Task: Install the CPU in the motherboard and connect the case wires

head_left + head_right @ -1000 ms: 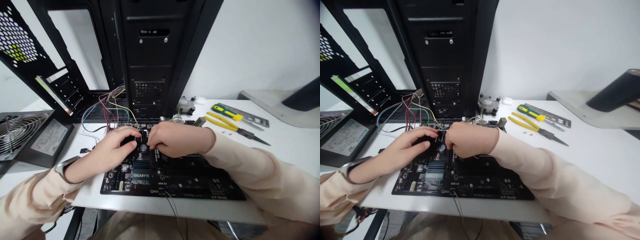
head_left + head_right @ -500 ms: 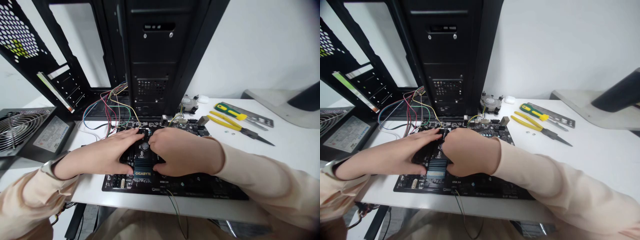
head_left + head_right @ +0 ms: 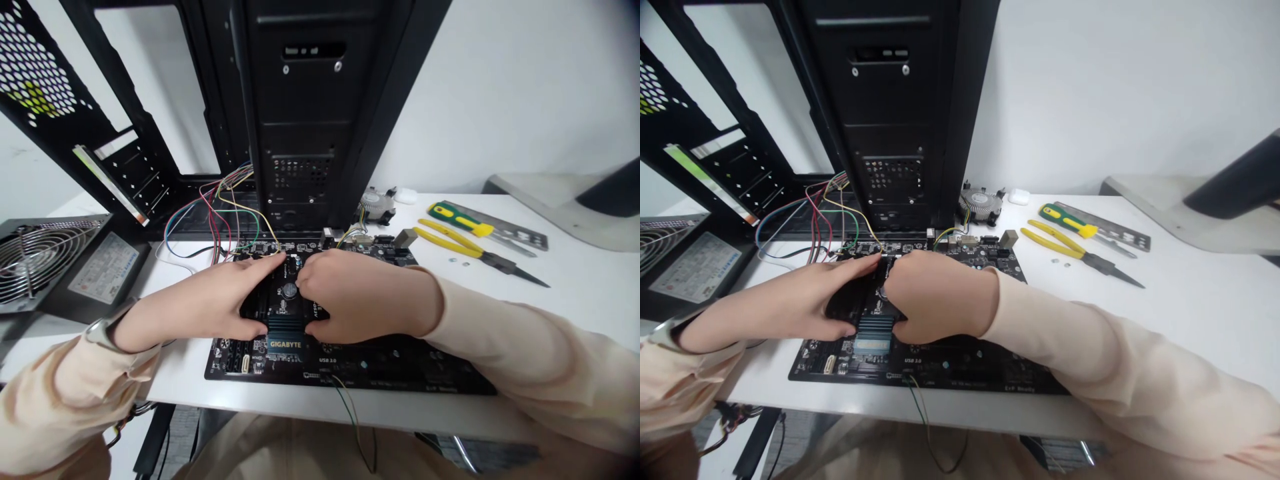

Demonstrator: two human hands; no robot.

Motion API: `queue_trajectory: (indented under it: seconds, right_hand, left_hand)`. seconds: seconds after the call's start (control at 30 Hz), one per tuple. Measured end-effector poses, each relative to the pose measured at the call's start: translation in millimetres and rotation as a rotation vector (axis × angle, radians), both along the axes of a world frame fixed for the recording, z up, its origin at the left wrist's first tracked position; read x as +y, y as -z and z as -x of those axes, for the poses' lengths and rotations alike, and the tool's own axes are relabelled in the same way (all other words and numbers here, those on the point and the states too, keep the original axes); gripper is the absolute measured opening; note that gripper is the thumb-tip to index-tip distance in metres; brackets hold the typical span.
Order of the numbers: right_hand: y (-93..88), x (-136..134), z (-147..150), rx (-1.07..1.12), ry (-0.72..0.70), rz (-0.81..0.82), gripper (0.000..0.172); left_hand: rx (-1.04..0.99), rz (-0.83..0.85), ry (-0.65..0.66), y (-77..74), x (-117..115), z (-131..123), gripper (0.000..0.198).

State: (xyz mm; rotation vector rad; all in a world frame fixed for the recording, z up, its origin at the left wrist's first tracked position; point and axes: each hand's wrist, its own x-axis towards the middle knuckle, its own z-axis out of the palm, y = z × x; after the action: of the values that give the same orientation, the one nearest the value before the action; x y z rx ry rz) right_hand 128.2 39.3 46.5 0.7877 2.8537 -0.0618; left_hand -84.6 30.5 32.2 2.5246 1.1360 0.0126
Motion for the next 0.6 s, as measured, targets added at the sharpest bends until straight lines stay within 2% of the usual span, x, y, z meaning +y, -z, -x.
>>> queue_trajectory:
  seconds: [0.17, 0.37, 0.43, 0.53, 0.6]
  right_hand:
    - [0.6, 0.7, -0.3, 0.008, -0.005, -0.001, 0.028]
    - [0.2, 0.8, 1.6, -0.021, 0.001, -0.009, 0.029]
    - [0.6, 1.0, 1.3, -0.013, 0.000, -0.011, 0.029]
    - [1.7, 1.2, 0.0, 0.015, -0.008, -0.008, 0.026]
    - [2.2, 1.1, -0.7, 0.025, -0.013, -0.007, 0.026]
  left_hand:
    - [0.026, -0.036, 0.050, 1.7, 1.7, 1.7, 0.086]
    - [0.044, -0.027, 0.036, 2.7, 1.1, 2.0, 0.091]
    - [0.008, -0.033, 0.023, 2.0, 0.3, 1.7, 0.080]
    - [-0.069, -0.045, 0.000, -0.7, -1.0, -0.2, 0.051]
    - [-0.097, -0.048, 0.011, -2.8, -1.7, -2.0, 0.045]
